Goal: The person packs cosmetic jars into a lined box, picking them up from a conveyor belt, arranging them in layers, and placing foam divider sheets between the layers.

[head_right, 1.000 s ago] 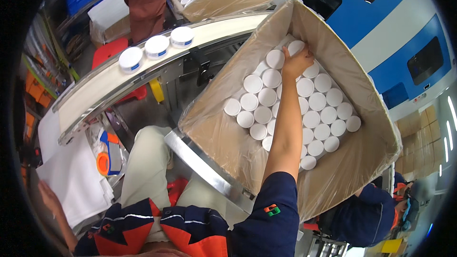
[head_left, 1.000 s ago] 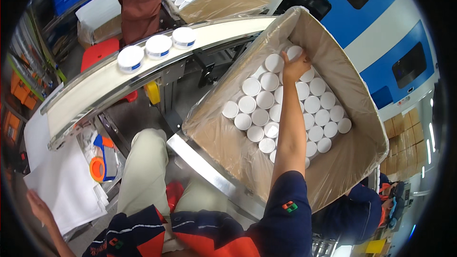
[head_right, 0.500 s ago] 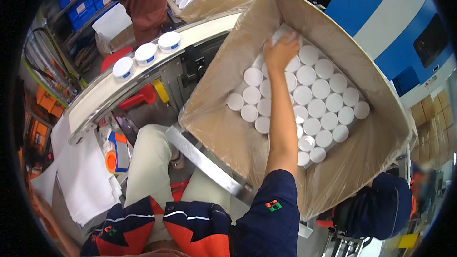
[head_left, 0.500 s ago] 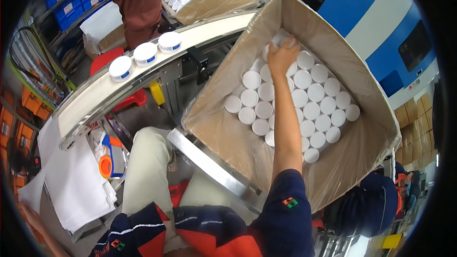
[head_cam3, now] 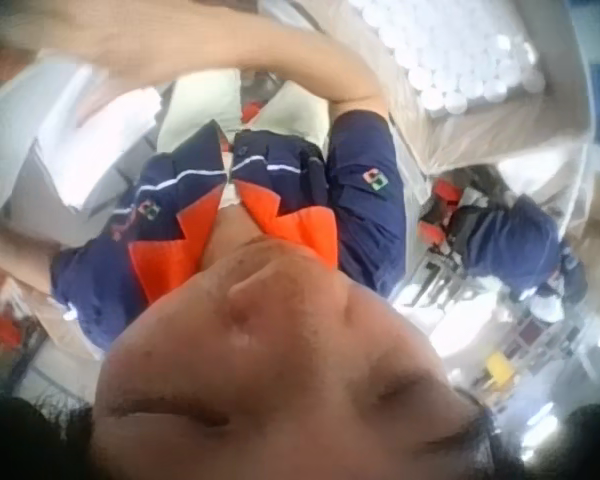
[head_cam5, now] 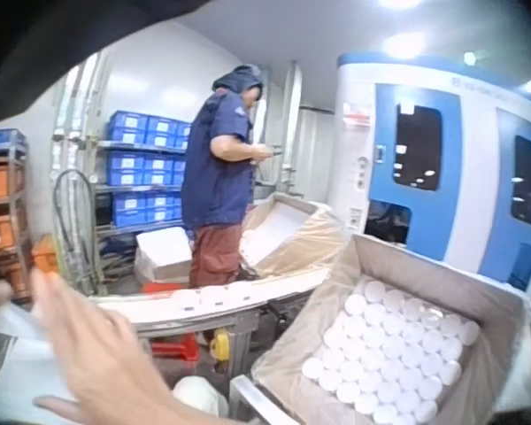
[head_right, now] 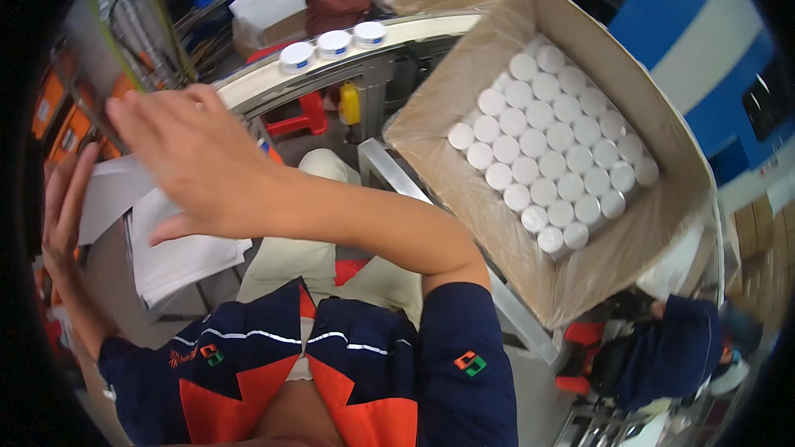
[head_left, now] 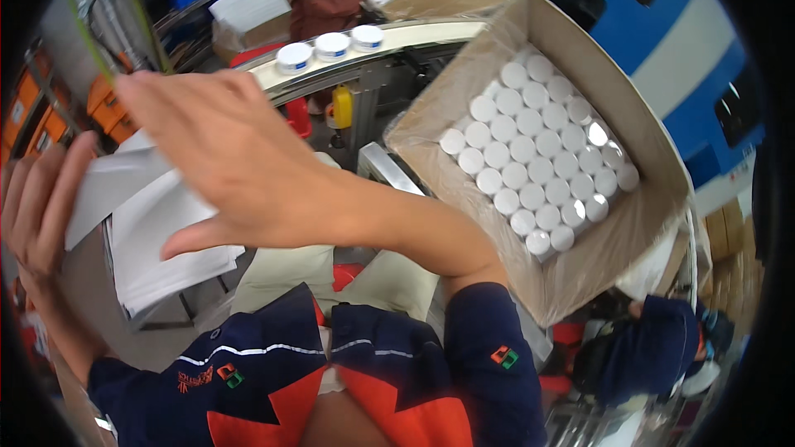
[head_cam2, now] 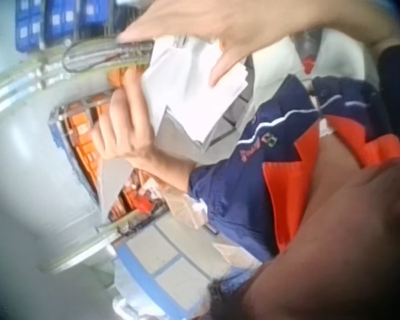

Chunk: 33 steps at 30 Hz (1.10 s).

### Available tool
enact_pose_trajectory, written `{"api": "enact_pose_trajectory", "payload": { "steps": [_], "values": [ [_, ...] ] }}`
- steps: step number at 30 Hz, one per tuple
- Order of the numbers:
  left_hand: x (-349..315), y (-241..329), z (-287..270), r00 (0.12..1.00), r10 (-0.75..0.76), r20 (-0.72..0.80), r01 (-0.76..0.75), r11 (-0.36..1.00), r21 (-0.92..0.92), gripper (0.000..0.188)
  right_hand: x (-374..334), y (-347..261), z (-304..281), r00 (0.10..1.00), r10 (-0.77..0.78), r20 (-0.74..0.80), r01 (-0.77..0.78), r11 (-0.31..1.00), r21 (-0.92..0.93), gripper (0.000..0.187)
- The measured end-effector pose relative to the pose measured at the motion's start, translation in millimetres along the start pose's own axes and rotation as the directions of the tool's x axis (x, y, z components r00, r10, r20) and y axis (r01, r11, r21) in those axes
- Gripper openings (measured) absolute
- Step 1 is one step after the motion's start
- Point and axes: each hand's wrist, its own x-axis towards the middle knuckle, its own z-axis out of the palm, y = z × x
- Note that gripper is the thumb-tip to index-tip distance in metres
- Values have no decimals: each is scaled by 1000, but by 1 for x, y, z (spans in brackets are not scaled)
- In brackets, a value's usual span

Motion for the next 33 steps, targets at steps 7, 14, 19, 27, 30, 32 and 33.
{"api": "enact_pose_trajectory", "payload": {
  "steps": [7, 14, 19, 27, 30, 32, 33],
  "values": [
    [194, 56, 3, 585, 83, -807, -56, 996, 62, 49, -65, 9, -115, 725, 411, -552, -536, 841, -77, 10],
    [301, 203, 60, 878, 4, -479, -279, 818, -503, 103, -290, -37, -275, 15, 116, -993, -821, 568, 54, 40],
    [438, 320, 126, 824, 29, -565, -400, 736, -545, 117, -407, -97, -317, -116, 172, -978, -992, -61, 107, 46],
    [559, 431, 236, 896, 276, -348, -430, 740, -518, 106, -440, -89, -304, -270, 516, -813, -587, -758, -286, 43],
    [572, 457, 267, 846, 311, -434, -518, 672, -529, 97, -436, -72, -305, -354, 485, -800, -552, -799, -240, 42],
    [583, 461, 273, 822, 300, -483, -549, 642, -535, 96, -435, -63, -306, -376, 365, -852, -578, -811, -92, 47],
    [589, 461, 275, 810, 289, -510, -566, 610, -555, 95, -438, -60, -306, -383, 377, -843, -572, -813, -104, 47]
  ]
}}
